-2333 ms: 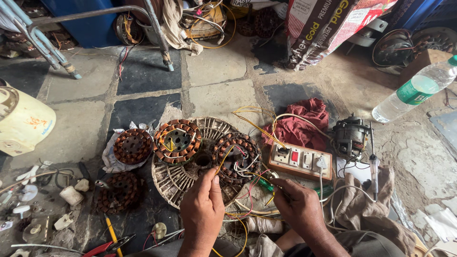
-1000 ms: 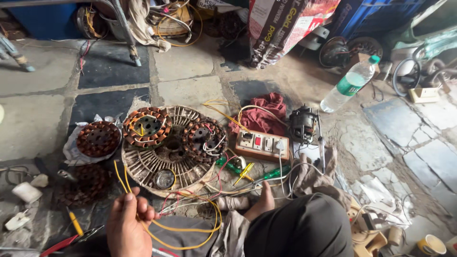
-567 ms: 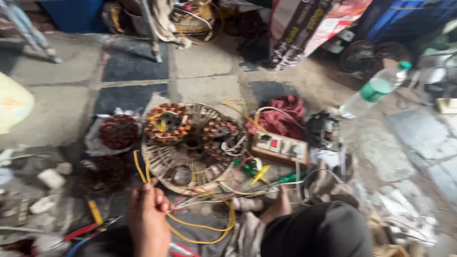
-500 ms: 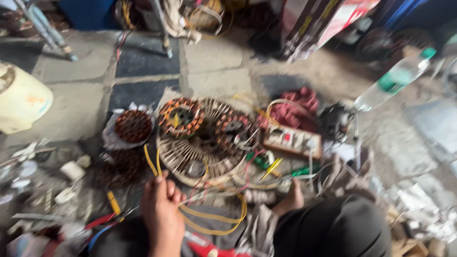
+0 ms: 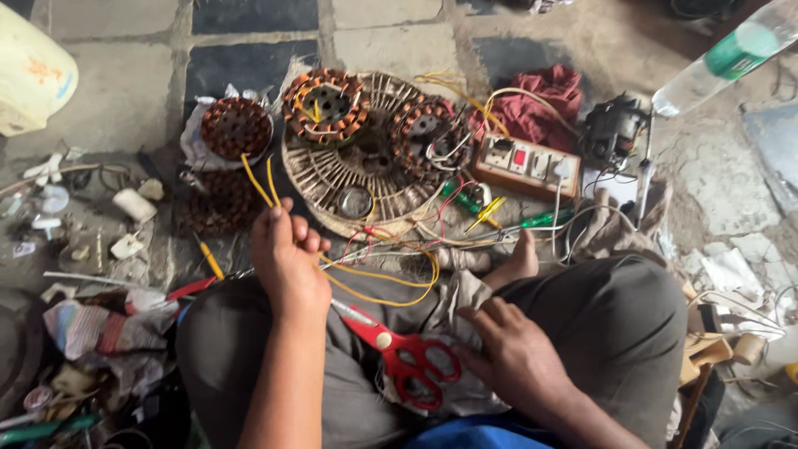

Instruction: The person sits on the floor rewinding a ceiling fan motor stator, threading yellow insulated wire by hand into the copper coil slots of the stator. They route and press the wire between coil windings, occasionally using a screwdriver to help position the wire, and work across several stator units laid on the floor.

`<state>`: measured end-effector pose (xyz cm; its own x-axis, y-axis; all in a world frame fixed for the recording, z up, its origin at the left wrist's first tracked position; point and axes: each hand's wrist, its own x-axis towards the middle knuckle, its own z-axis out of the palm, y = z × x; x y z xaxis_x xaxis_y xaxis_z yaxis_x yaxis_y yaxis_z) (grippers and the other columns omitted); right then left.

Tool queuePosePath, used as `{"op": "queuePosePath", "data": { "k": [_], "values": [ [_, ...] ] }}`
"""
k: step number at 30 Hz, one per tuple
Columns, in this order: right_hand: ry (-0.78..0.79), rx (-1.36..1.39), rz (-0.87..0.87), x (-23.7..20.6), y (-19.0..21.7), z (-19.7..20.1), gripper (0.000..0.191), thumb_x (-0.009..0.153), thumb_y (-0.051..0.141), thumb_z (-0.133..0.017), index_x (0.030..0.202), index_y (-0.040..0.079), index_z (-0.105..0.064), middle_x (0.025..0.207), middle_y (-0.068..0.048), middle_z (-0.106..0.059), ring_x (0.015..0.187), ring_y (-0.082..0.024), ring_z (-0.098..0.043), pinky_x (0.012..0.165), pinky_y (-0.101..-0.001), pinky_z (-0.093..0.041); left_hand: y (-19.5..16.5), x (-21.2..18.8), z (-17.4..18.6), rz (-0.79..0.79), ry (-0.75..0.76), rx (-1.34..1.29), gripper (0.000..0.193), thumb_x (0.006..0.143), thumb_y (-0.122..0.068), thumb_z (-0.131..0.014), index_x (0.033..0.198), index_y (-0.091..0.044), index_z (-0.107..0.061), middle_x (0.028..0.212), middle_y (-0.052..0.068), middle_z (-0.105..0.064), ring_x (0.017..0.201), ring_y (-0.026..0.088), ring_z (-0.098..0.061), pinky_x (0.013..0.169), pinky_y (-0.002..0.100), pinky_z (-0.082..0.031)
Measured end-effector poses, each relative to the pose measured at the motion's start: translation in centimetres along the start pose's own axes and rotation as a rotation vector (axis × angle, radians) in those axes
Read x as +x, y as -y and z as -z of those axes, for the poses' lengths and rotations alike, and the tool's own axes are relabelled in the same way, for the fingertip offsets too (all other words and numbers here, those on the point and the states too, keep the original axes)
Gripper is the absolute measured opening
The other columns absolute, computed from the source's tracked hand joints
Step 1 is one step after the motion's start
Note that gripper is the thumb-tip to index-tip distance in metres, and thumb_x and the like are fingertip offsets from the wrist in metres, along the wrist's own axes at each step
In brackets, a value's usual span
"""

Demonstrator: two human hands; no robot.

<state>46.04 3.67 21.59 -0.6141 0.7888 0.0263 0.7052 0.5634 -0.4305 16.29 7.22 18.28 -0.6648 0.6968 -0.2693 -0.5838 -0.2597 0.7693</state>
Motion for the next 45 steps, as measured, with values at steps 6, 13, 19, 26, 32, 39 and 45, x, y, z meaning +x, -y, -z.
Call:
{"op": "queuePosePath", "data": {
  "k": [6, 13, 19, 26, 32, 39, 45],
  "values": [
    [0.157, 0.588, -0.315, -0.5, 0.5, 2.3, 0.033, 0.088, 0.011, -0.075, 0.121, 0.009, -0.072, 0.097, -0.008, -0.068, 0.075, -0.014, -0.069, 0.068, -0.0285, -0.057, 0.9, -0.4, -0.1, 0.026, 0.197, -0.064, 0.017, 0.103, -0.023, -0.059, 0.110, -0.007, -0.059, 0.079, 0.002, -0.055, 0.065, 0.013, -0.051, 0.063, 0.034, -0.048],
    [-0.165, 0.750, -0.119, 2.1, 1.3, 1.6, 0.037, 0.094, 0.010, -0.063, 0.128, -0.002, -0.058, 0.116, -0.009, -0.067, 0.100, -0.013, -0.063, 0.091, -0.0302, -0.048, 6.6, -9.7, -5.4, -0.028, 0.307, 0.135, 0.019, 0.102, -0.024, -0.061, 0.101, -0.006, -0.066, 0.088, -0.003, -0.060, 0.082, 0.009, -0.054, 0.075, 0.028, -0.045],
    [-0.042, 0.671, -0.076, 2.4, -1.7, 5.9, 0.032, 0.095, 0.016, -0.063, 0.122, -0.001, -0.065, 0.109, -0.010, -0.069, 0.098, -0.016, -0.062, 0.091, -0.0330, -0.047, 4.6, -6.2, -3.6, -0.113, 0.280, 0.139, 0.023, 0.099, -0.025, -0.061, 0.103, -0.005, -0.070, 0.091, -0.001, -0.065, 0.084, 0.011, -0.058, 0.075, 0.029, -0.047],
    [0.332, 0.467, 0.246, -1.5, -3.1, 6.0, 0.035, 0.091, 0.020, -0.063, 0.119, 0.000, -0.066, 0.108, -0.010, -0.068, 0.097, -0.018, -0.063, 0.089, -0.0336, -0.048, -0.6, -2.2, 2.3, -0.054, 0.326, 0.059, 0.025, 0.105, -0.026, -0.061, 0.107, -0.002, -0.066, 0.094, 0.006, -0.067, 0.087, 0.016, -0.063, 0.079, 0.032, -0.052],
    [0.382, 0.360, 0.322, -2.0, -1.6, 6.2, 0.038, 0.088, 0.024, -0.064, 0.118, 0.001, -0.068, 0.107, -0.010, -0.068, 0.097, -0.020, -0.063, 0.088, -0.0341, -0.048, -0.3, -2.3, 2.3, -0.076, 0.265, 0.038, 0.019, 0.104, -0.019, -0.060, 0.108, -0.001, -0.067, 0.094, 0.005, -0.067, 0.086, 0.015, -0.063, 0.079, 0.032, -0.052],
    [0.401, 0.306, 0.387, -2.5, -0.9, 6.1, 0.041, 0.084, 0.029, -0.064, 0.115, 0.002, -0.069, 0.106, -0.010, -0.067, 0.096, -0.022, -0.063, 0.086, -0.0346, -0.048, -0.7, -2.7, 1.2, -0.104, 0.302, 0.083, 0.021, 0.105, -0.020, -0.059, 0.108, -0.001, -0.067, 0.091, 0.005, -0.066, 0.083, 0.014, -0.061, 0.077, 0.030, -0.050],
    [0.415, 0.282, 0.446, -3.2, 0.0, 4.0, 0.044, 0.081, 0.032, -0.065, 0.114, 0.003, -0.071, 0.105, -0.009, -0.067, 0.095, -0.024, -0.063, 0.084, -0.0351, -0.048, -2.0, -3.7, 1.3, -0.090, 0.327, 0.125, 0.021, 0.105, -0.022, -0.059, 0.108, -0.002, -0.065, 0.093, 0.004, -0.064, 0.086, 0.013, -0.059, 0.077, 0.030, -0.048]
  ]
}}
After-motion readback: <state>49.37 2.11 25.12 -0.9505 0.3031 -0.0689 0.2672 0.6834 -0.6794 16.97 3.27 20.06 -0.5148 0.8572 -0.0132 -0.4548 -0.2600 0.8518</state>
